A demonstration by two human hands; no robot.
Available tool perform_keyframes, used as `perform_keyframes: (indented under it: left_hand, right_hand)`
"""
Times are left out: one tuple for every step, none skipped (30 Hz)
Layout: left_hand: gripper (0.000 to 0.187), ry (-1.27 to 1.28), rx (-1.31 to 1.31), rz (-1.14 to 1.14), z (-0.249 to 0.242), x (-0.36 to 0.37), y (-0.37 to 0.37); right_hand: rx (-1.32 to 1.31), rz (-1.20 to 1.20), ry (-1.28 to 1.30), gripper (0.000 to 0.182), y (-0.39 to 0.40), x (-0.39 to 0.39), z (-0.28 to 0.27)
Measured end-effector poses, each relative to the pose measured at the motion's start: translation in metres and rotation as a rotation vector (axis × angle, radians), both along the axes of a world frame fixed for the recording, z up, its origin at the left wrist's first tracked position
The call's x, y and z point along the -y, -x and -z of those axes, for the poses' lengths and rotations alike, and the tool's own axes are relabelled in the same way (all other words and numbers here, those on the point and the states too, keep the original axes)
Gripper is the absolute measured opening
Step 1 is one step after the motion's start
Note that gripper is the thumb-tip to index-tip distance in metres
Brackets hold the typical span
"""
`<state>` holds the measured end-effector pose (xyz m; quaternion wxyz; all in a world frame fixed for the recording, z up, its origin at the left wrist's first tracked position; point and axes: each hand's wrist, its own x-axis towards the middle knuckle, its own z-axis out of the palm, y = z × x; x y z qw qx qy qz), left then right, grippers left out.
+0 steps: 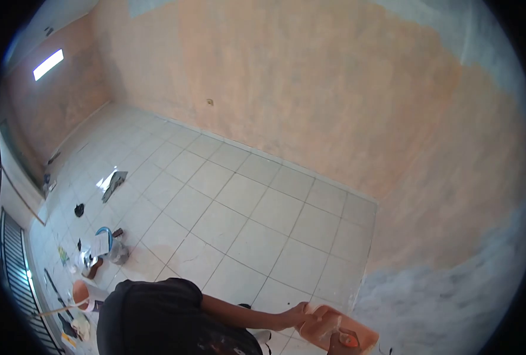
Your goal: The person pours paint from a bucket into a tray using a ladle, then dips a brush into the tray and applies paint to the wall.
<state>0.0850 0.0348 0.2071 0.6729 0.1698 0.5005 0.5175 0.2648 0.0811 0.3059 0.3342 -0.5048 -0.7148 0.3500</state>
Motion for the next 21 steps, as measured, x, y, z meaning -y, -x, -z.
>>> perform_keyframes:
  left_hand:
    - [0.1,-0.006,-0.042,0.013,0.008,0.001,0.005]
    - [0.108,-0.004,-0.081,0.032,0.017,0.001,0.012]
    - [0.108,-0.004,-0.082,0.014,0.007,0.004,0.02]
    - [0.106,0.015,-0.075,0.002,-0.002,0.01,0.026]
    - [0.105,0.035,-0.068,-0.004,-0.007,0.015,0.031]
    - [0.105,0.038,-0.065,-0.005,-0.005,0.018,0.036]
    - [0.095,0.012,-0.044,-0.04,-0.002,0.021,0.041]
    - [0.085,-0.013,-0.022,-0.066,0.002,0.024,0.046]
    - [0.085,-0.008,-0.021,-0.041,0.005,0.025,0.05]
    - [0.082,0.007,-0.033,-0.066,0.007,0.027,0.056]
    - [0.078,0.023,-0.039,-0.078,0.009,0.03,0.057]
    - [0.078,0.026,-0.036,-0.025,0.01,0.03,0.062]
    - [0.075,0.026,-0.075,-0.056,0.013,0.033,0.068]
    - [0.071,0.028,-0.104,-0.073,0.015,0.035,0.068]
    - [0.068,0.008,-0.065,-0.078,0.016,0.037,0.07]
    - [0.066,-0.004,-0.027,-0.069,0.017,0.043,0.072]
    - [0.065,-0.028,0.05,-0.05,0.025,0.048,0.075]
    - [0.064,-0.048,0.129,-0.03,0.034,0.049,0.079]
    - [0.064,-0.077,0.16,-0.005,0.046,0.05,0.084]
    - [0.063,-0.092,0.196,0.023,0.054,0.058,0.085]
    - [0.063,-0.112,0.218,0.12,0.019,0.062,0.086]
  right_hand:
    - [-0.007,-0.018,-0.032,0.018,0.007,-0.004,0.005]
    - [-0.01,-0.041,-0.031,0.018,0.015,-0.009,0.011]
    - [0.026,-0.015,-0.093,0.021,0.021,-0.009,0.007]
    - [0.063,0.017,-0.154,0.024,0.024,-0.007,0.005]
    - [0.099,0.054,-0.214,0.027,0.026,-0.004,0.004]
    - [0.138,0.096,-0.272,0.03,0.027,-0.002,0.004]
    - [0.176,0.146,-0.329,0.033,0.028,0.002,0.004]
    - [0.18,0.163,-0.323,0.033,0.027,0.004,0.005]
    - [0.124,0.155,-0.171,0.044,0.025,0.005,0.007]
    - [0.066,0.158,-0.015,0.055,0.021,0.008,0.009]
    - [0.077,0.205,-0.004,0.055,0.012,0.011,0.011]
    - [0.087,0.194,0.054,0.059,0.006,0.011,0.017]
    - [0.09,0.198,0.118,0.063,0.002,0.018,0.024]
    - [0.067,0.322,0.008,0.043,0.005,0.03,0.026]
    - [0.05,0.45,-0.109,0.023,0.012,0.037,0.025]
    - [0.043,0.498,-0.115,0.027,0.01,0.046,0.027]
    - [0.045,0.551,-0.115,0.031,0.007,0.056,0.029]
    - [0.019,0.611,-0.154,0.036,0.009,0.064,0.031]
    - [-0.007,0.668,-0.197,0.04,0.012,0.068,0.031]
    - [-0.014,0.7,-0.113,0.045,0.01,0.076,0.028]
    - [-0.033,0.735,-0.033,0.051,0.007,0.083,0.024]
